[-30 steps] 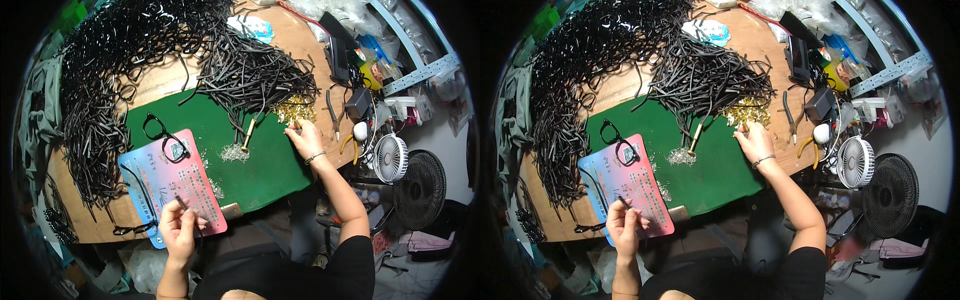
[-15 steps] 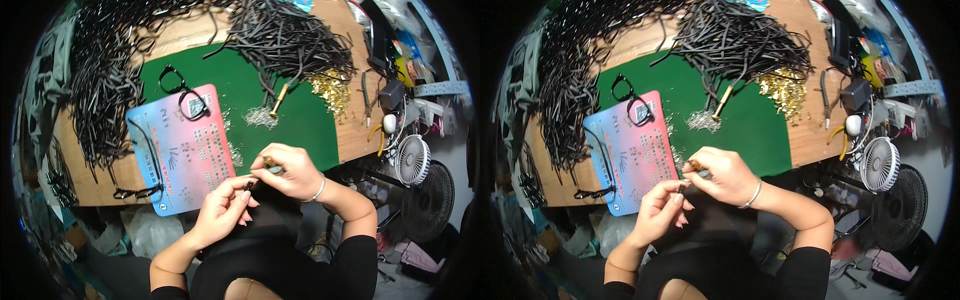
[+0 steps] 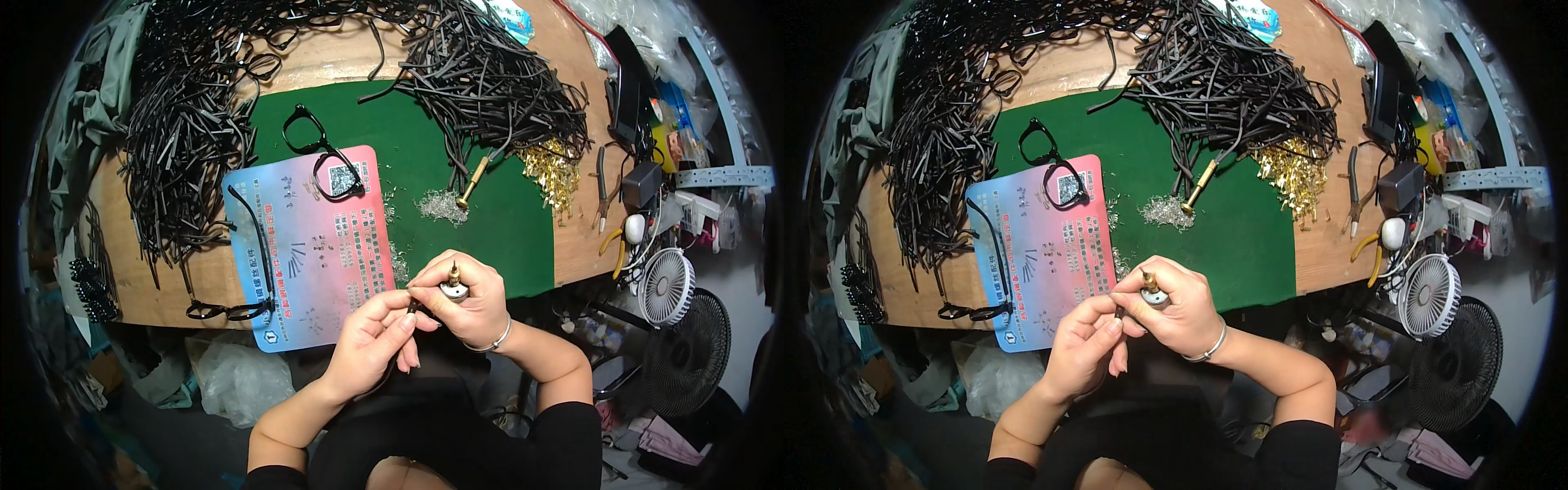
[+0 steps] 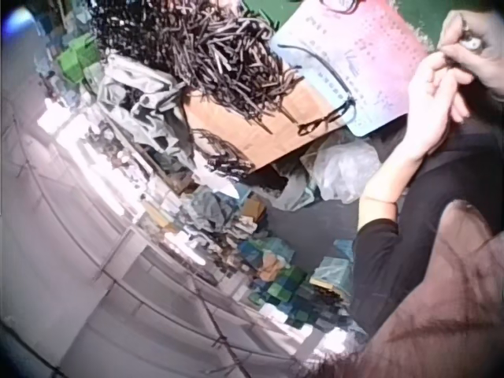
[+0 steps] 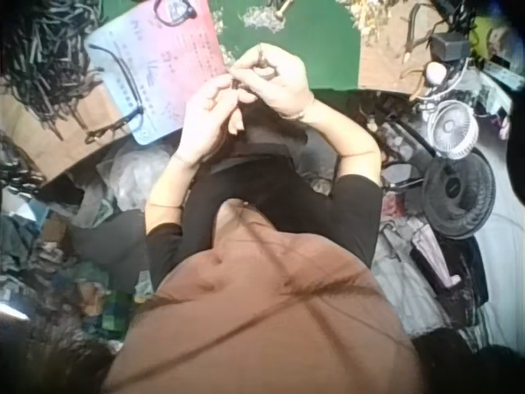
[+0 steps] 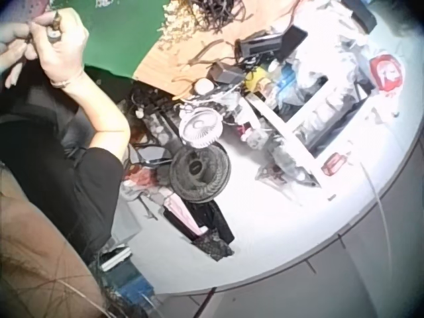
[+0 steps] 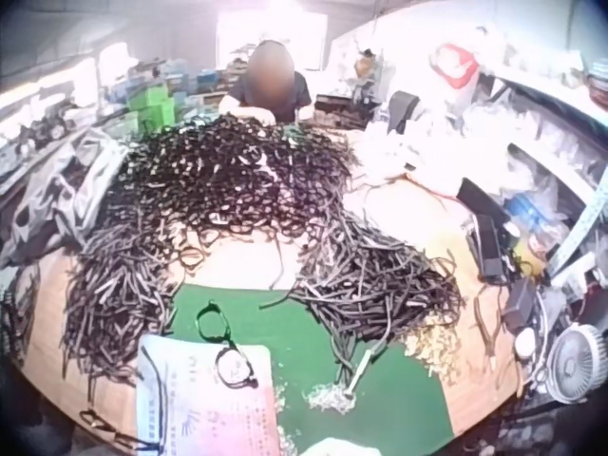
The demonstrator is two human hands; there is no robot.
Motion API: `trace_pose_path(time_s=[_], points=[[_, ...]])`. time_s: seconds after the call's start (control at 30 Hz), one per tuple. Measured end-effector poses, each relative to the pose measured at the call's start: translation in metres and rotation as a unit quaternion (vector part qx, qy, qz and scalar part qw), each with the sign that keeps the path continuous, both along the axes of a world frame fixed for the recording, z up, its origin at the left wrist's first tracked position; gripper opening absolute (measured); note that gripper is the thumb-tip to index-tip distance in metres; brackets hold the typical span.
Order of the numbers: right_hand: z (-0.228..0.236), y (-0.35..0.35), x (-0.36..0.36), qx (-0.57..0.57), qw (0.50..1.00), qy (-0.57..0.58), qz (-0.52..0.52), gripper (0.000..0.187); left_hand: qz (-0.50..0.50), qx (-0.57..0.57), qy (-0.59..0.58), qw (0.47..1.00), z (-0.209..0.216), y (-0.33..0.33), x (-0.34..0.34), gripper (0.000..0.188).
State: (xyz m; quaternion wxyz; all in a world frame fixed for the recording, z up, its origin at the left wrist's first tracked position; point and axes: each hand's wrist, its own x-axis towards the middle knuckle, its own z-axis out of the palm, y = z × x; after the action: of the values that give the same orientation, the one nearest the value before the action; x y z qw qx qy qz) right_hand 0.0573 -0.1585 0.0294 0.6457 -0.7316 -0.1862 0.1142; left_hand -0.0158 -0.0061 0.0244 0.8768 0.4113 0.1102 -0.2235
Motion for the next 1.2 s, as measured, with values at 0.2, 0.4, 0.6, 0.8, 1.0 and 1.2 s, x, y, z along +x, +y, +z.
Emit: trace_pose_path(time_s=[0.2,0.4,0.6,0.8,1.0,1.2], points=[[0.010,-0.011,0.019,0.083,0.921,0.360,0.123,0.024,-0.022,0.060,-0.040,0.997,0.000,0.004,0.004,0.024],[0.001,-0.011,0.037,0.063,0.814,0.535,0.218,0.035,-0.028,0.143,-0.080,0.986,-0.005,0.007,0.000,0.022],[-0.003,-0.012,0.030,-0.090,0.913,0.348,0.192,0.034,-0.079,0.245,-0.086,0.962,-0.009,0.006,0.008,0.027],[-0.004,-0.031,0.024,-0.420,0.891,-0.119,0.124,0.053,0.003,0.295,0.004,0.956,-0.017,0.019,0.001,0.029],[-0.012,-0.025,0.018,-0.494,0.842,-0.189,0.104,0.064,0.016,0.351,-0.065,0.934,-0.027,0.007,0.011,0.027],[-0.006,-0.049,0.031,-0.403,0.904,-0.113,0.091,0.043,0.014,0.365,-0.085,0.927,-0.031,0.005,0.012,0.027]])
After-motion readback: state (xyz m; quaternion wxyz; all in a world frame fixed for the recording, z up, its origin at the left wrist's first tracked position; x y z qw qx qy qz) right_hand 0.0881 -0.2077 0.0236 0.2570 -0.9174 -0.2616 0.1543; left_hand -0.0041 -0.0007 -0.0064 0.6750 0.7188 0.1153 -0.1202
